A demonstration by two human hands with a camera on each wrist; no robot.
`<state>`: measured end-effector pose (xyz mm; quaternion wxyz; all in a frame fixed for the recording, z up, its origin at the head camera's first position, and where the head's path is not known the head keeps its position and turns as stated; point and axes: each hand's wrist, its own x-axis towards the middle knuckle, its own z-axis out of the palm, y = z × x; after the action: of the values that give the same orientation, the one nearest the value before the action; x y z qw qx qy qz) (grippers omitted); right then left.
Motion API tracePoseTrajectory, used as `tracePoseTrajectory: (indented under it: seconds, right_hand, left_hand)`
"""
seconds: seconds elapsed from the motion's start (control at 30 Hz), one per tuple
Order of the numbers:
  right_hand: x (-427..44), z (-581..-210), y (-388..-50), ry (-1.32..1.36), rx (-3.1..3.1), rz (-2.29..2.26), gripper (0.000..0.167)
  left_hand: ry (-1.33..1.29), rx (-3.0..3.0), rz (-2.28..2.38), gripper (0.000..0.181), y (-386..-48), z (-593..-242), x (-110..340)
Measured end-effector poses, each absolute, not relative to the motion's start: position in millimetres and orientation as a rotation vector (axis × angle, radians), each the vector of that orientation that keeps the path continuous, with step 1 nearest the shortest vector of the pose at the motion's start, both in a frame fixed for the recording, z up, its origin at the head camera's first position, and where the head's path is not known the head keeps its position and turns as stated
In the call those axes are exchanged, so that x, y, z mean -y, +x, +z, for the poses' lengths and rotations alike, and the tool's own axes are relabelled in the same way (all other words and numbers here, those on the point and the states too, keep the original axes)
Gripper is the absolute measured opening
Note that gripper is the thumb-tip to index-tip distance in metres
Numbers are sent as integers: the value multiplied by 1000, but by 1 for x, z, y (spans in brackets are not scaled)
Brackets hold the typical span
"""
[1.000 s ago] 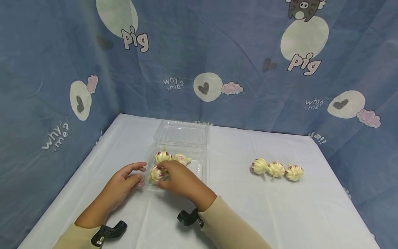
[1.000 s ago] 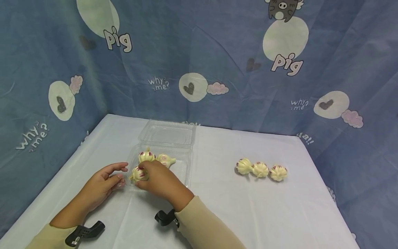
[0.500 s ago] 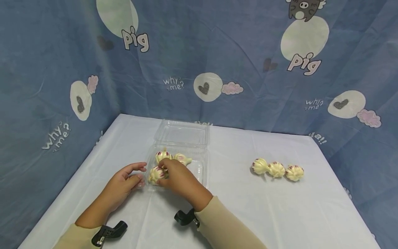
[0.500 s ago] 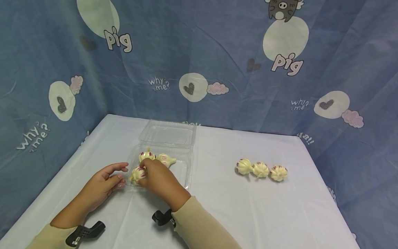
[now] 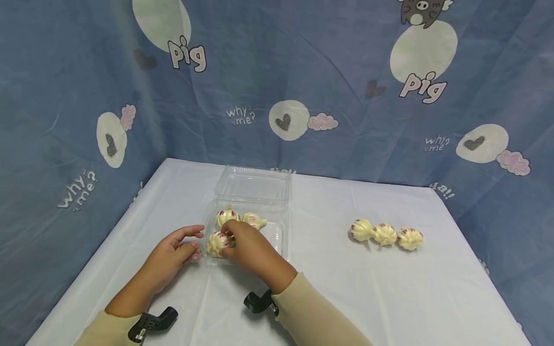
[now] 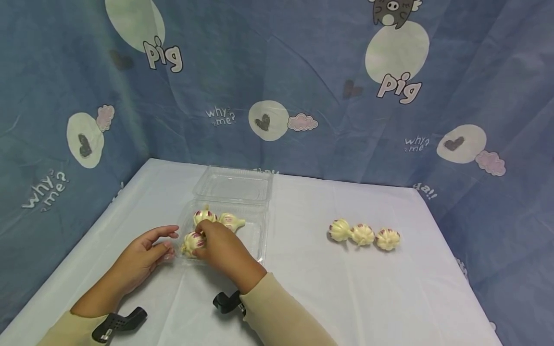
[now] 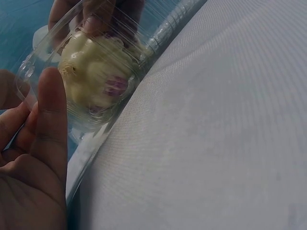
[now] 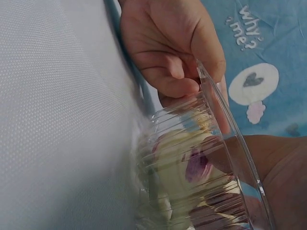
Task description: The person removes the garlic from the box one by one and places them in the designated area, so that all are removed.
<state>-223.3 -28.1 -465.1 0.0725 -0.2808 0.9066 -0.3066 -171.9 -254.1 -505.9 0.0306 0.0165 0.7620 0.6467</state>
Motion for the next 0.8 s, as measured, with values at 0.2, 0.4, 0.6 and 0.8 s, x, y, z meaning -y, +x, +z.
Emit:
tracePoseTrajectory:
  seconds: [0.2,0.4,0.6,0.8]
  right_hand:
    - [25,-464,-224,-882,-2753,-907,39]
    - [24,-464,-225,-924,-2763,-896,38]
    - [24,-464,-226,-960,-2777,-909,36]
    - [23,-462,-225,-979,-2742,-980,34]
  left_hand:
    - [64,-2349,1994,44,-174,-507,253]
    - [40,-2365,1978,44,-173,-505,253]
    - [45,-2375,1968,44,-172,-505,254]
    - [43,-2370,1981,43,-172,-506,255]
